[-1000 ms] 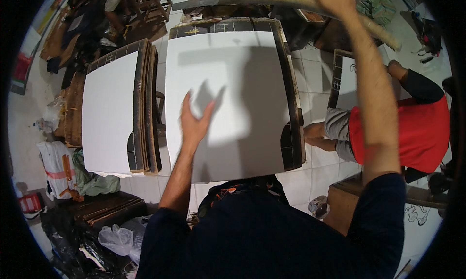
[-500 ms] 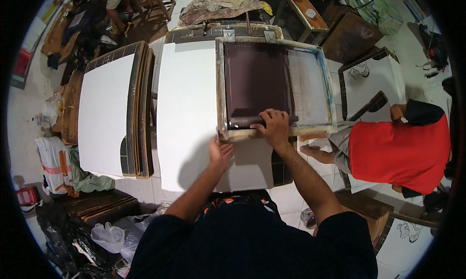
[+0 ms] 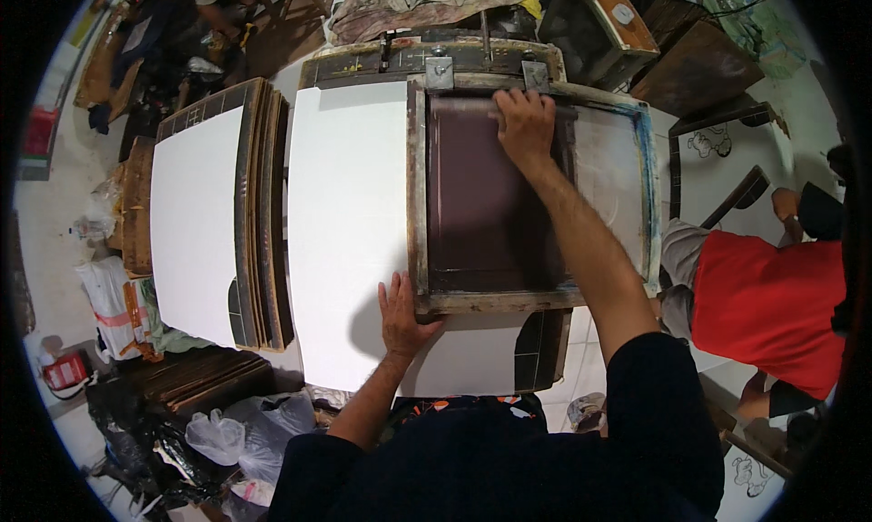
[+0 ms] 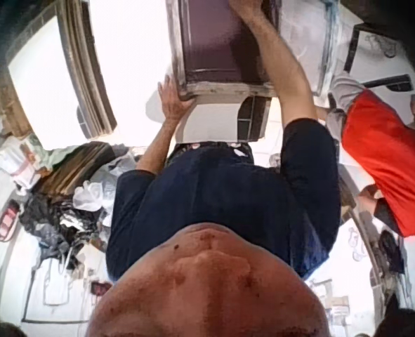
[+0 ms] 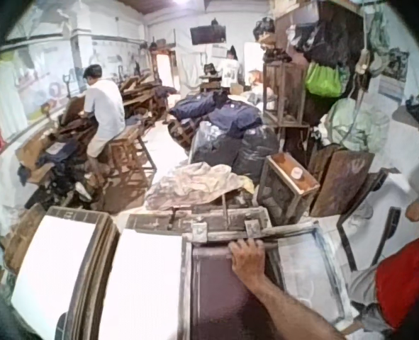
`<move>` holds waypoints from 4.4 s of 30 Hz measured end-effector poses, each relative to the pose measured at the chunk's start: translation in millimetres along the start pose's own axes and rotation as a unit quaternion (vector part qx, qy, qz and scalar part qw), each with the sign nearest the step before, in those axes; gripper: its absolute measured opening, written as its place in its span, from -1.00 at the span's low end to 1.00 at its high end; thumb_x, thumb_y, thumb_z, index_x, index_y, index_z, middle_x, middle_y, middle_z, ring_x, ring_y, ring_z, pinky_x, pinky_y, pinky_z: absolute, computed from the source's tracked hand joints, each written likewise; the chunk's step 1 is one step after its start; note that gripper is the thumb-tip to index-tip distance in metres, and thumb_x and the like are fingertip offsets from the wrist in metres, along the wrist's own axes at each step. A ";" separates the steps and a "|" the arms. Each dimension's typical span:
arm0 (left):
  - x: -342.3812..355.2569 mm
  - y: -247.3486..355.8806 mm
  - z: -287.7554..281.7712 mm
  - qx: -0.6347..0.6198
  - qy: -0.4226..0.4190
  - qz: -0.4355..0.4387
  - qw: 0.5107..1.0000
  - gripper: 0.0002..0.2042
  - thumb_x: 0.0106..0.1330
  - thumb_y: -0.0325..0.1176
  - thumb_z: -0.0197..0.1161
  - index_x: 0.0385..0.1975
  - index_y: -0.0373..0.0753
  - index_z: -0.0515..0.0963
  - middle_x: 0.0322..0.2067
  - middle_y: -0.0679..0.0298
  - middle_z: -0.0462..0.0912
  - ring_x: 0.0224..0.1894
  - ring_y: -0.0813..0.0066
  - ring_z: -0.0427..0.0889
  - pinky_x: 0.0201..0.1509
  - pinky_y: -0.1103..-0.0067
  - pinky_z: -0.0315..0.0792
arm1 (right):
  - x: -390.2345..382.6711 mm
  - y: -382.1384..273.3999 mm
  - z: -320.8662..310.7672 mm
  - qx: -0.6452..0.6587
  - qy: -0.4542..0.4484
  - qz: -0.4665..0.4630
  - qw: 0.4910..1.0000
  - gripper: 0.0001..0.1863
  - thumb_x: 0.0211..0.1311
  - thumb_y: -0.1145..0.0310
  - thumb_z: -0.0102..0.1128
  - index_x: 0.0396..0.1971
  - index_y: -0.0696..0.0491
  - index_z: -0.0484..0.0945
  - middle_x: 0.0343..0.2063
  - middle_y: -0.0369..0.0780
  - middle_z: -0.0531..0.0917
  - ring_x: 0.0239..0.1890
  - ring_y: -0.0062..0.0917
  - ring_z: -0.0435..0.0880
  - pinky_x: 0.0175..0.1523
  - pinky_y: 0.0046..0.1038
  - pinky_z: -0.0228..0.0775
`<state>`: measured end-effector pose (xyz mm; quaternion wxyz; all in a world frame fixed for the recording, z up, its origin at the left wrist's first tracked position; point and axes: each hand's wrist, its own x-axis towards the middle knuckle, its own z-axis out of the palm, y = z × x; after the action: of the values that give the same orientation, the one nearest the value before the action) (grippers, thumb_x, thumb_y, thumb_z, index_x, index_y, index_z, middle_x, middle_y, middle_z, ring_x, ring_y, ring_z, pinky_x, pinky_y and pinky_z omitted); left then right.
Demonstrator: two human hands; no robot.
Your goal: The person performs screen printing by placing a white sheet on a table, aligning a screen frame, and using a squeegee to pull ink across the mesh. They lift the screen to reveal a printed design, then repeat the process on subsequent sheets.
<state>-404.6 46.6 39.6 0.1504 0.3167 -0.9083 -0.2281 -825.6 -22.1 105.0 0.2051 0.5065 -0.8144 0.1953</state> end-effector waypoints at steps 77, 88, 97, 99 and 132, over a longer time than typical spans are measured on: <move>6.7 32.4 -21.6 -0.236 -0.001 -0.121 0.964 -0.02 0.12 -0.67 0.30 0.60 -0.32 -0.03 0.27 -0.16 0.55 0.35 0.07 0.55 0.65 0.14 -0.02 | 31.9 24.8 13.6 0.011 -0.162 0.033 0.986 -0.63 0.17 0.16 0.50 -0.04 -0.15 0.65 -0.07 -0.30 0.74 0.11 -0.28 0.64 0.20 -0.05 0.34; 17.0 43.4 -37.9 -0.294 0.009 -0.109 0.950 -0.04 0.10 -0.69 0.32 0.58 -0.39 0.00 0.37 -0.18 0.45 0.37 0.02 0.52 0.56 0.13 0.17 | -230.1 -108.3 -199.5 0.067 -0.190 0.027 0.979 -0.47 -0.12 0.38 0.56 -0.03 -0.11 0.65 -0.10 -0.30 0.65 0.04 -0.32 0.57 0.20 -0.14 0.26; 108.4 119.3 -187.8 -0.462 0.151 0.049 0.872 0.08 0.11 -0.60 0.60 0.59 -0.32 -0.03 0.14 -0.06 0.68 -0.04 0.47 0.74 0.00 0.55 0.66 | -62.7 -85.8 -298.3 -0.007 0.132 -0.053 0.990 -0.40 -0.13 -0.18 0.64 -0.24 -0.05 0.67 -0.28 -0.30 0.73 -0.22 -0.33 0.69 0.01 -0.14 0.40; 143.5 84.0 -209.2 -0.557 0.122 0.096 0.815 -0.06 0.28 -0.53 0.51 0.58 -0.34 -0.01 0.12 -0.06 0.70 -0.19 0.51 0.77 -0.11 0.60 0.66 | -5.5 -78.2 -328.0 -0.052 0.125 -0.032 0.990 -0.30 -0.09 -0.33 0.56 -0.21 0.02 0.69 -0.27 -0.27 0.74 -0.19 -0.29 0.71 0.00 -0.13 0.44; -99.6 -352.5 -227.6 0.182 -0.184 -0.251 0.933 0.15 0.07 -0.69 0.39 0.62 0.36 -0.04 0.61 0.01 -0.01 0.62 -0.11 0.01 0.57 -0.04 0.19 | 181.9 -72.0 -404.7 0.049 0.027 0.046 0.997 -0.33 0.19 -0.27 0.40 -0.33 0.18 0.78 -0.52 -0.22 0.72 -0.39 -0.54 0.64 -0.18 -0.38 0.44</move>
<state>-55.9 -207.0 40.8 -0.1422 0.5088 -0.8368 -0.1436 -778.5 25.6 549.4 0.1924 0.4723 -0.8207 0.2577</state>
